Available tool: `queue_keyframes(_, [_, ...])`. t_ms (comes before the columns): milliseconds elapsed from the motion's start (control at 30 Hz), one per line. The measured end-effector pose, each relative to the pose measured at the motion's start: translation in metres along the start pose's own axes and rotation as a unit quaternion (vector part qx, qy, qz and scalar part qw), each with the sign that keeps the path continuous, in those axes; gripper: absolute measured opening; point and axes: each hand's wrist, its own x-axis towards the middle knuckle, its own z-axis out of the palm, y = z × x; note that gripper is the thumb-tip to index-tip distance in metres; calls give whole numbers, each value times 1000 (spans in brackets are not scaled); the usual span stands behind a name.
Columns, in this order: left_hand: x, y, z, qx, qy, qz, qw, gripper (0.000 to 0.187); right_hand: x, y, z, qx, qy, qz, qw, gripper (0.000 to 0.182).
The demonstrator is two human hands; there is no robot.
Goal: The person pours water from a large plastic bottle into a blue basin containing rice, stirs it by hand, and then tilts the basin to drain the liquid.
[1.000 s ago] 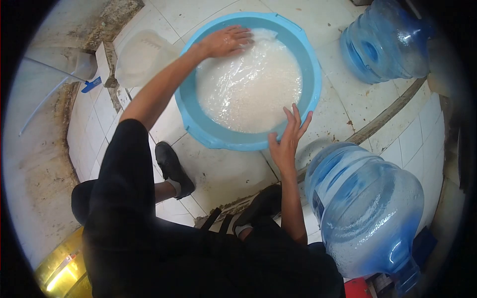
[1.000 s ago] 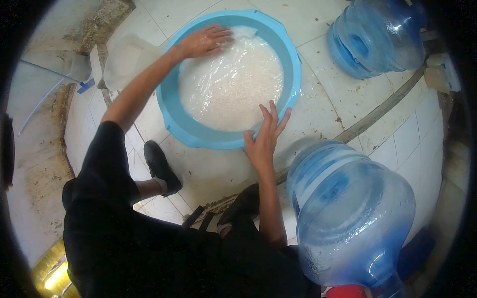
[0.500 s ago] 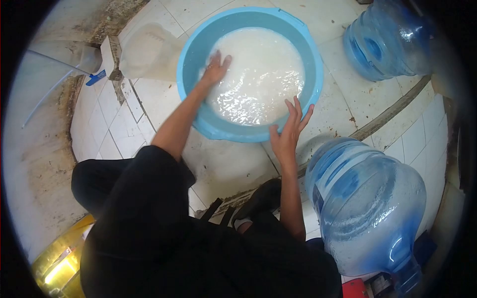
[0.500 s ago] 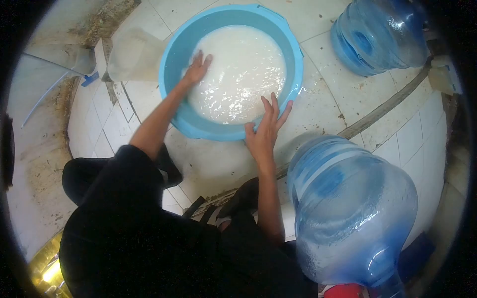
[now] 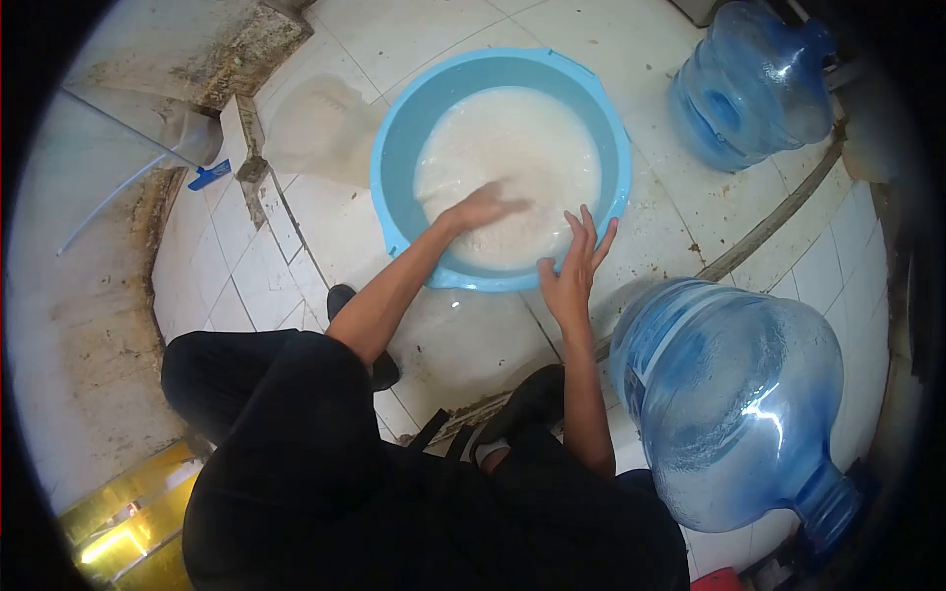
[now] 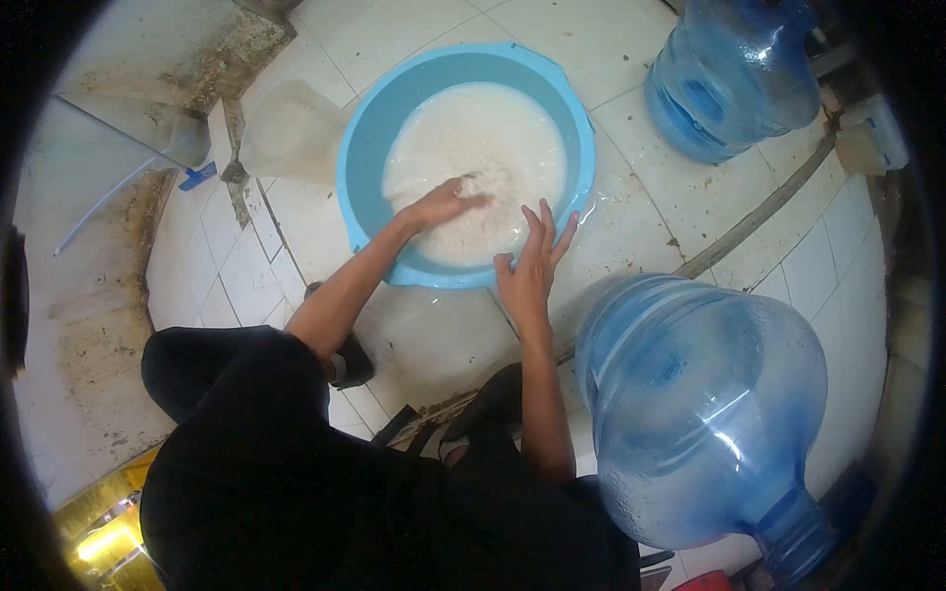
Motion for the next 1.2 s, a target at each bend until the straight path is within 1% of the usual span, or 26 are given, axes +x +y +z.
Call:
queue_keyframes(33, [-21,23,3,83,0,127,988,73,0,0,0,4,2,-1,1000,73])
queue_keyframes(67, [-34,38,6,163,-2,251,954,69,0,0,0,7,2,0,1000,73])
queue_keyframes(100, [-32,41,1,159,42,312,936,67,0,1,0,3,-1,5,1000,73])
queue_keyframes(167, [-20,47,-22,138,129,317,929,69,0,0,-1,8,-1,0,1000,73])
queue_keyframes(233, [15,38,-53,137,258,259,921,71,0,0,-1,7,-2,5,1000,73])
queue_keyframes(300, [51,21,-84,116,343,135,922,81,1,0,0,7,-4,8,1000,73])
queue_keyframes(333, [57,17,-90,114,340,134,924,81,1,0,0,8,-4,9,1000,72])
queue_keyframes(400, [68,12,-94,24,318,27,947,96,2,1,-1,5,-8,13,1000,72])
queue_keyframes(433, [74,12,-96,41,306,4,951,103,2,1,0,10,-7,16,1000,71])
queue_keyframes(467, [79,12,-98,38,304,-1,952,103,2,1,0,15,-9,18,1000,70])
queue_keyframes(533, [81,22,-104,-187,174,17,967,103,4,0,0,11,-15,21,1000,70])
queue_keyframes(567, [82,28,-104,-192,173,11,966,103,3,-1,0,11,-15,24,1000,69])
queue_keyframes(633, [88,42,-101,-247,89,-59,963,92,3,0,1,12,-17,28,999,69])
queue_keyframes(667, [96,39,-94,-251,89,-59,962,92,4,-1,2,15,-12,29,999,70])
queue_keyframes(733, [109,37,-76,-202,46,58,977,96,5,-2,2,8,-17,31,999,70])
queue_keyframes(767, [113,34,-71,-207,45,58,976,96,5,-3,1,4,-22,38,999,70])
queue_keyframes(833, [100,38,-60,-91,-35,60,993,87,6,-3,-1,2,-26,35,999,70])
queue_keyframes(867, [97,36,-54,-92,-37,57,993,87,5,-3,-1,4,-25,34,999,70])
queue_keyframes(933, [90,43,-43,78,-144,170,972,89,5,-2,0,6,-21,31,999,71])
queue_keyframes(967, [84,45,-34,82,-145,170,971,89,4,-2,0,8,-18,28,999,71])
queue_keyframes(1033, [35,63,-7,167,-118,142,968,90,4,-2,-1,13,-16,29,999,71])
queue_keyframes(1067, [17,64,2,170,-117,142,968,90,4,-3,0,16,-16,29,999,71])
queue_keyframes(1100, [-1,62,13,301,-91,225,922,92,3,-3,-1,18,-16,30,999,71])
queue_keyframes(1133, [-13,60,22,425,-64,303,851,95,3,-5,-2,13,-18,27,999,71])
queue_keyframes(1167, [-16,54,32,464,-63,308,828,101,4,-5,-2,9,-19,25,999,71])
queue_keyframes(1200, [-18,59,35,465,-67,306,828,101,3,-5,-3,10,-19,30,999,71])
